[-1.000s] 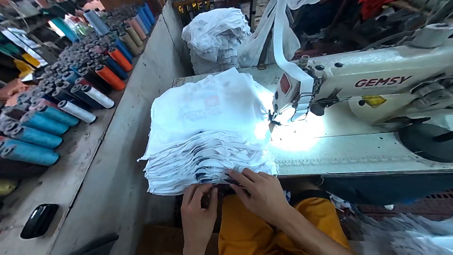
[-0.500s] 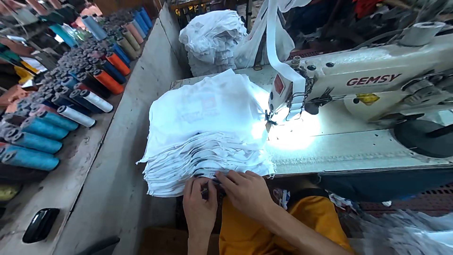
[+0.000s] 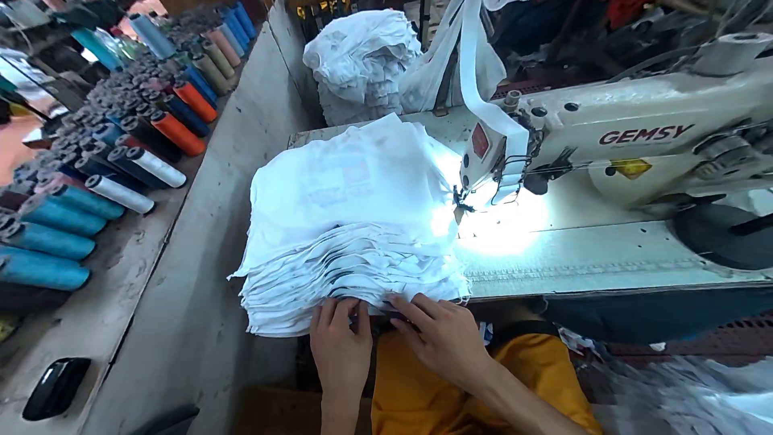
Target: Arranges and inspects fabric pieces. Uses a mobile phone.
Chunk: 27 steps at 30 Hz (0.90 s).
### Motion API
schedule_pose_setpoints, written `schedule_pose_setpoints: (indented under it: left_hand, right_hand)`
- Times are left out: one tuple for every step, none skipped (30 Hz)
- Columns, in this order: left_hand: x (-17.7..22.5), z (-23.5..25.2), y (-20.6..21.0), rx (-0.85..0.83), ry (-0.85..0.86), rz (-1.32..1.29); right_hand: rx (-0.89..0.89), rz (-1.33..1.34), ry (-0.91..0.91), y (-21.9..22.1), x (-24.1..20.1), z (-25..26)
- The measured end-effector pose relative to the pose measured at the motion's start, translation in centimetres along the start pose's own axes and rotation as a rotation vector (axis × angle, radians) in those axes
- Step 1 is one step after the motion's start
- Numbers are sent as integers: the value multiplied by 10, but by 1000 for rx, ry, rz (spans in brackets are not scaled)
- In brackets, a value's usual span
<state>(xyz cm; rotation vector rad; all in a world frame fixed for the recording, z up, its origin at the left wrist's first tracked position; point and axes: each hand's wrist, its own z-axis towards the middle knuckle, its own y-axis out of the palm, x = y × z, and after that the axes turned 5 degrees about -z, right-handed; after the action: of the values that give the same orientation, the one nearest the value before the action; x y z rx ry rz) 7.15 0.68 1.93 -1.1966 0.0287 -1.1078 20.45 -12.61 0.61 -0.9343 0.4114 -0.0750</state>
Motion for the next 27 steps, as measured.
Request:
schedule_pose_setpoints:
  left_hand:
    - [0, 1, 1, -10, 6, 7]
    - [-2, 1, 1, -17, 14, 6]
    - [-3, 0, 1, -19, 23, -5]
    - [-5, -1, 0, -20, 27, -27]
    - [-7, -2, -1, -18, 29, -61]
    - [-9, -4, -3, -17, 28, -92]
    - [-9, -7, -4, -11, 26, -115]
    - [-9, -10, -4, -2, 23, -126]
    - [-9, -11, -4, 10, 24, -132]
    - [-9, -13, -2, 25, 28, -127]
    - [-9, -14, -1, 37, 35, -117]
    - [-8, -14, 0, 45, 39, -111]
    - [-8, -14, 0, 48, 42, -107]
    - [-7, -14, 0, 50, 46, -104]
    - [-7, -14, 0, 49, 48, -104]
    - [-7, -14, 0, 43, 50, -101]
    - [-7, -14, -1, 33, 50, -99]
    - [-7, -14, -1, 25, 50, -97]
    - [-7, -13, -2, 17, 50, -97]
    - [-7, -13, -1, 11, 52, -97]
    - [-7, -13, 1, 7, 58, -88]
    - [-6, -12, 3, 5, 65, -70]
    - [-5, -12, 6, 2, 69, -49]
    - [-3, -11, 8, 0, 70, -34]
    - [-2, -10, 9, -1, 69, -27]
    - [-1, -10, 9, -1, 68, -23]
    - [-1, -11, 8, 2, 69, -23]
  right_hand:
    - [-7, 3, -1, 0, -1, 0]
    - [-13, 7, -5, 1, -2, 0]
    - [-18, 11, -11, 2, -3, 1]
    - [-17, 10, -23, 3, -4, 3]
    - [-10, 4, -39, 3, -5, 5]
    - [-2, -12, -59, 4, -7, 7]
    - [3, -37, -82, 4, -10, 9]
    - [3, -64, -108, 5, -12, 12]
    - [3, -92, -132, 7, -15, 15]
    - [1, -113, -153, 9, -17, 18]
    - [-1, -125, -170, 11, -18, 20]
    - [-1, -128, -186, 14, -19, 22]
    - [2, -124, -199, 15, -19, 23]
    - [4, -110, -206, 16, -17, 23]
    - [8, -93, -201, 16, -15, 22]
    - [16, -76, -185, 16, -12, 21]
    - [26, -58, -156, 15, -8, 17]
    - [34, -41, -117, 13, -4, 13]
    - [32, -28, -71, 11, 0, 9]
    - [27, -17, -26, 9, 4, 4]
    - [19, -4, 8, 7, 8, -1]
    - [11, 9, 33, 6, 10, -6]
    - [3, 18, 50, 4, 11, -10]
    - [-3, 23, 58, 3, 11, -13]
    - [-10, 29, 60, 3, 11, -16]
    - [-15, 37, 55, 3, 9, -18]
    - [-19, 43, 47, 2, 8, -19]
